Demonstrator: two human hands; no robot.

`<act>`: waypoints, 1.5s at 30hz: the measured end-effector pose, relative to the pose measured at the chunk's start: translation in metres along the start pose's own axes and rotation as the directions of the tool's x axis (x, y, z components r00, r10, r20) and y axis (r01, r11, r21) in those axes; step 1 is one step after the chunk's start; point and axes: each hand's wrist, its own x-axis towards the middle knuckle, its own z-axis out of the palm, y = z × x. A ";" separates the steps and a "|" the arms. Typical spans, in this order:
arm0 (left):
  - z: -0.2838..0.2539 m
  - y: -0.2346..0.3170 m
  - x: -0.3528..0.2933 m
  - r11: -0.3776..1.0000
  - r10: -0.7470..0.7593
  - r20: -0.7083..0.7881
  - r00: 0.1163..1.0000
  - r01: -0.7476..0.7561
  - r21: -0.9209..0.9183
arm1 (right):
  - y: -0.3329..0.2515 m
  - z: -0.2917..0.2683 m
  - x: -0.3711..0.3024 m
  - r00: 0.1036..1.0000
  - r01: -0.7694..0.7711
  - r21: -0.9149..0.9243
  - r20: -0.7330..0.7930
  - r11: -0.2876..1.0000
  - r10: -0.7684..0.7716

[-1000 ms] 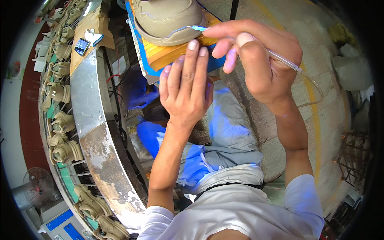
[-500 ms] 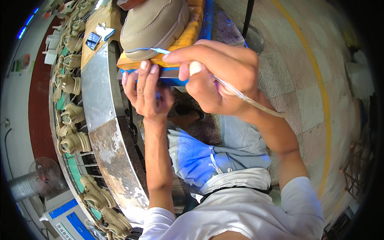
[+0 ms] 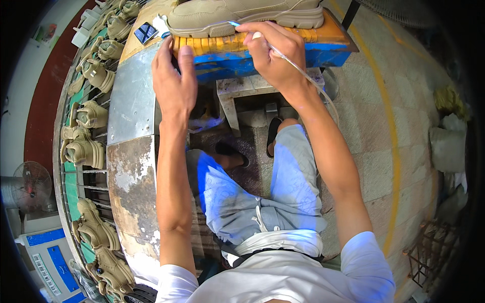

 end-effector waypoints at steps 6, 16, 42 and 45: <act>0.012 -0.002 0.005 0.975 0.130 0.028 0.991 -0.133 0.176 | 0.013 -0.008 -0.002 0.999 -0.026 -0.051 0.045 0.998 0.028; 0.027 -0.046 0.037 0.994 0.106 0.100 0.989 -0.105 -0.016 | 0.000 -0.108 0.009 0.987 0.012 -0.387 0.155 0.922 0.052; 0.007 -0.012 -0.037 0.988 -0.146 0.073 0.987 0.149 -0.033 | 0.013 -0.023 -0.003 0.999 0.010 -0.088 0.035 0.996 -0.007; 0.015 -0.023 -0.024 0.975 -0.181 0.039 0.983 0.184 -0.123 | 0.020 -0.032 -0.006 1.000 -0.018 -0.105 0.014 0.994 0.019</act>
